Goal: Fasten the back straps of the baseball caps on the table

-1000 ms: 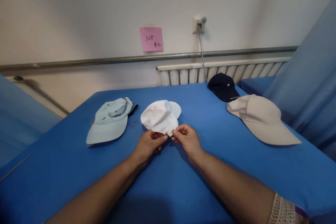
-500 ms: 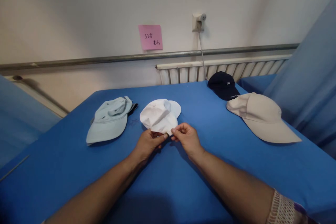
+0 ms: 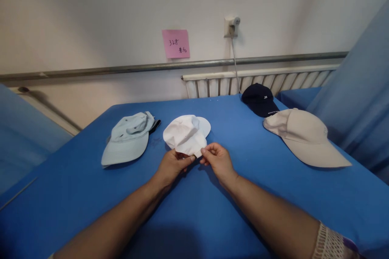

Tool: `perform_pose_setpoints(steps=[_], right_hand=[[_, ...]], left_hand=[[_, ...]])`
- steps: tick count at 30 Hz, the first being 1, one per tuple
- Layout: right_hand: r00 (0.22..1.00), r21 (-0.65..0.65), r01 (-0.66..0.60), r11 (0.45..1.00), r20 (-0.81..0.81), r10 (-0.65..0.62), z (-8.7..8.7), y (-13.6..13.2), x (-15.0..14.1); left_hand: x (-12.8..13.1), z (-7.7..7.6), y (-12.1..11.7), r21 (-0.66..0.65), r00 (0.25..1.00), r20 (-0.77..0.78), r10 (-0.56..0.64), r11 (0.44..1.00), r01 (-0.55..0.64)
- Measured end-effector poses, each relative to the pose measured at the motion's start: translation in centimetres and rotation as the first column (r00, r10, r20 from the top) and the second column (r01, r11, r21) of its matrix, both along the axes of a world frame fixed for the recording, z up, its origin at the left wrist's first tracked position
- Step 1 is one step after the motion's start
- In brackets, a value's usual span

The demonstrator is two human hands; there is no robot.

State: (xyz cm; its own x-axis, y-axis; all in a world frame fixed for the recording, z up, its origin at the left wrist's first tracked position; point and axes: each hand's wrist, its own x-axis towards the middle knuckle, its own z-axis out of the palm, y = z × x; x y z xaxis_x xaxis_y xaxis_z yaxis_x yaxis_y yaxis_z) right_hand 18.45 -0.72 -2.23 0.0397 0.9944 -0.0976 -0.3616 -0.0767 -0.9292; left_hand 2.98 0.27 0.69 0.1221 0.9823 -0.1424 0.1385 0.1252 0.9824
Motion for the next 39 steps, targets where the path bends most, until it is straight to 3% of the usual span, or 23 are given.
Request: perform_pose_setpoints(steps=[6,9,12,15,19,23,25,29,34,39], right_hand=[[0.999,-0.021,0.035,0.999,0.021,-0.034,-0.3,0.5,0.1],[0.994,-0.017,0.092,0.996,0.069,-0.09,-0.6,1.0,0.5],[0.98,-0.019,0.144,0.989,0.142,-0.14,-1.1,1.6,1.0],[0.956,-0.036,0.168,0.985,0.248,-0.154,-1.8,2.2,1.7],[0.87,0.042,0.245,0.969,0.431,-0.239,-3.1,2.8,2.5],[0.717,0.236,0.331,0.914,0.567,-0.406,-4.1,3.2,3.1],[0.741,0.218,0.297,0.93,0.562,-0.368,-4.3,3.4,3.1],[0.88,0.111,0.208,0.972,0.412,-0.236,-4.0,3.2,2.6],[0.933,0.088,0.146,0.985,0.318,-0.167,-2.9,2.5,1.7],[0.917,0.048,0.177,0.983,0.356,-0.182,-2.5,2.5,2.1]], left_hand=[[-0.3,-0.6,-0.4,-0.019,0.992,-0.073,-0.102,0.995,0.101],[-0.8,-0.4,-0.8,0.08,0.965,-0.228,-0.131,0.985,0.152],[-1.8,0.5,-0.9,0.22,0.891,-0.445,-0.086,0.954,0.203],[-3.2,1.5,-0.2,0.33,0.837,-0.545,0.042,0.929,0.168],[-4.2,1.6,1.1,0.435,0.791,-0.577,0.201,0.896,0.09],[-3.9,0.4,1.5,0.475,0.72,-0.668,0.188,0.852,0.218],[-3.5,-0.3,1.5,0.47,0.69,-0.702,0.176,0.842,0.264],[-2.7,-1.0,1.9,0.464,0.652,-0.738,0.177,0.834,0.299],[-2.6,-1.1,2.7,0.466,0.615,-0.758,0.219,0.841,0.274],[-3.2,0.1,2.0,0.588,0.741,-0.608,0.285,0.789,0.179]])
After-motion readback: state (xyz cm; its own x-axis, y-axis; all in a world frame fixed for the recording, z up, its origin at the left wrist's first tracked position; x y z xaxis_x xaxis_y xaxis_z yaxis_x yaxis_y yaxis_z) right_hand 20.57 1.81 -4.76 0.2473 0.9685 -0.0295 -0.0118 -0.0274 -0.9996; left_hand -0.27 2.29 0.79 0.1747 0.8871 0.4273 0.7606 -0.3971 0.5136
